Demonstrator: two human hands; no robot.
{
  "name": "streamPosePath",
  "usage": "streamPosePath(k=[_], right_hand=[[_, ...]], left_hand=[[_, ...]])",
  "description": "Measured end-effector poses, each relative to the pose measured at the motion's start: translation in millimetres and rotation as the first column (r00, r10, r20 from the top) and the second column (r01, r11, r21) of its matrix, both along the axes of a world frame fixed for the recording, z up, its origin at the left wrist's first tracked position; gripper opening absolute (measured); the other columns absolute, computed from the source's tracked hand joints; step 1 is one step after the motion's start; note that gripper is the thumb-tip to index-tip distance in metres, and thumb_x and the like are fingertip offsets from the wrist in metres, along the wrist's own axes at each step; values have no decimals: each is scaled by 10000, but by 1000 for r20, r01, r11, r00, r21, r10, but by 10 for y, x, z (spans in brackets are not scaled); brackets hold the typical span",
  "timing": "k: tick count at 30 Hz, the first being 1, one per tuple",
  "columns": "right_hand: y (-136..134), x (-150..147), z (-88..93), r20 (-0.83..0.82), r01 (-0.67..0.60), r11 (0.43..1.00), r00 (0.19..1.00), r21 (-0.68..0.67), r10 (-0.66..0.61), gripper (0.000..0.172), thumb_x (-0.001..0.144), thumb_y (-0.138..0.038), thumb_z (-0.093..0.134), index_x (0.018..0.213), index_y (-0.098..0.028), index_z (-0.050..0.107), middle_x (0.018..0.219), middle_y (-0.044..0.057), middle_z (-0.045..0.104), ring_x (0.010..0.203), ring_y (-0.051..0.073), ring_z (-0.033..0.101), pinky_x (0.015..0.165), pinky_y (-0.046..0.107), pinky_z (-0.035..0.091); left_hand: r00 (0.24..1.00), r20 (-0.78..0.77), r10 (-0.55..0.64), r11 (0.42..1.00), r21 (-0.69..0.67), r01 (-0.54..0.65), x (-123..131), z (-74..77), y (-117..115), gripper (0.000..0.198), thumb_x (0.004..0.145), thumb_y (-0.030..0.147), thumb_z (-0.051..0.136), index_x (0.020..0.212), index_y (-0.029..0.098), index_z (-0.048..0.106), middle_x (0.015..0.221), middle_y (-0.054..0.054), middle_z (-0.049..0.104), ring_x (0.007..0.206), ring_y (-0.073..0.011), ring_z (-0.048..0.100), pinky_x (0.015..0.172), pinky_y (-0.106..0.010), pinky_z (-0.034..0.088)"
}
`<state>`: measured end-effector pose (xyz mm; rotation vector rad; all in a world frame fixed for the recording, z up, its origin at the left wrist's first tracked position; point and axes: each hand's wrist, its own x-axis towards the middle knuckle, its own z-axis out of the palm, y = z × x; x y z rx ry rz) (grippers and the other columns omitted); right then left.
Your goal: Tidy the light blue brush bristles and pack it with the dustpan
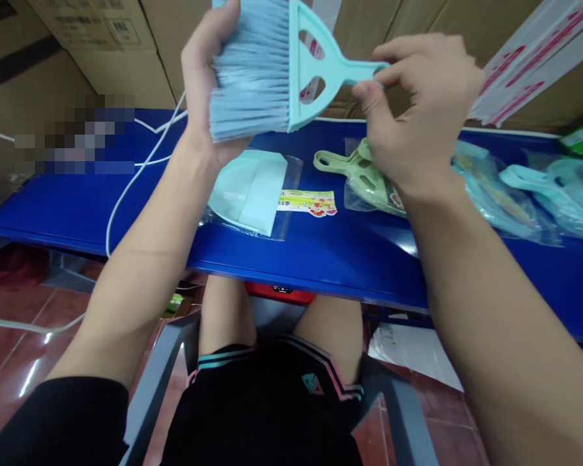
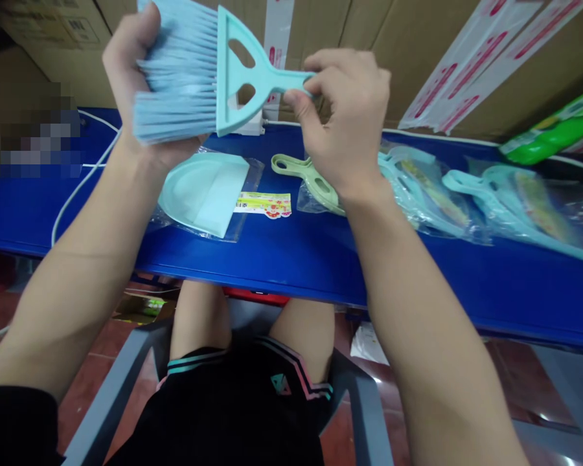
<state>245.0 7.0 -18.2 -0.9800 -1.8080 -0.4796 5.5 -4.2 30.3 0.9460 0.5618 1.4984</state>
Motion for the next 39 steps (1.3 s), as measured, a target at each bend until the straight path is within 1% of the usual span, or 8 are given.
streamPosePath(k=[4, 10, 16, 20, 24, 29, 35, 39], right_hand=[[-47, -7, 47, -48, 40, 991, 998, -127, -47, 295, 931, -491, 777, 873, -217, 683, 1172, 117, 785, 1235, 356, 699, 1057, 555, 486], [-46, -89, 45, -142, 53, 993, 987, -105, -68, 368, 917, -536, 789, 791, -214, 664, 995, 90, 795, 1198, 355, 750, 1055, 551, 489], [-14, -139, 40, -301, -105, 988, 944, 110, 133, 491, 833, -580, 815, 834, -266, 437, 806, 36, 677, 987, 298, 789, 862, 447, 570], [-94, -113, 83, -160, -78, 997, 984, -30, 72, 438, 785, -364, 789, 1079, -284, 474, 997, 38, 704, 948, 235, 727, 831, 401, 554], [-155, -134, 114, 49, 37, 987, 998, -155, -29, 318, 794, -284, 724, 1064, -286, 556, 1067, 64, 729, 893, 226, 643, 837, 413, 523], [-204, -209, 130, 94, 80, 967, 994, -241, -59, 205, 857, -377, 718, 889, -263, 551, 919, 54, 717, 823, 205, 605, 813, 392, 515], [-291, -171, 124, 203, -14, 953, 976, -303, 79, 372, 792, -459, 772, 1086, -287, 622, 1018, 60, 679, 913, 238, 616, 836, 419, 532], [-283, -193, 82, 197, -22, 936, 976, -350, 97, 579, 792, -707, 811, 1147, -296, 610, 1107, 82, 669, 1016, 265, 601, 914, 447, 541]], left_hand=[[984, -64, -166, 979, 109, 172, -36, -7, 4, 632, 1175, 327, 146, 757, 198, 602, 1103, -84, 708, 1539, -372, 484, 1237, -590, 484], [961, -233, -147, 985, 59, 165, -72, -25, -52, 445, 1120, 428, 371, 937, 266, 743, 1271, -82, 767, 1604, -421, 351, 1256, -590, 484], [955, -137, -263, 962, 39, 271, -36, 50, -150, 733, 1195, 424, 117, 931, 148, 742, 1254, -71, 742, 1478, -442, 567, 1126, -675, 545], [928, -207, -311, 939, 81, 333, -25, 78, -155, 869, 1177, 371, -39, 988, 123, 772, 1123, -89, 760, 1448, -392, 620, 1042, -567, 634], [943, -211, -256, 961, 50, 272, 0, 18, -133, 747, 1188, 308, 88, 1038, 129, 797, 1166, -81, 779, 1453, -419, 611, 1070, -629, 619], [983, -164, -81, 993, -95, 66, -1, -67, -111, 275, 1093, 362, 602, 1227, 207, 785, 1276, -78, 786, 1493, -487, 550, 1152, -684, 558], [956, -163, -245, 969, -17, 246, -30, -18, -144, 720, 1146, 661, 299, 1054, 136, 783, 1157, -165, 781, 1416, -502, 600, 1131, -708, 524], [942, -138, -305, 947, 57, 315, -57, 4, -146, 898, 1124, 698, 59, 899, 161, 743, 1189, -146, 756, 1446, -501, 572, 1172, -731, 466]])
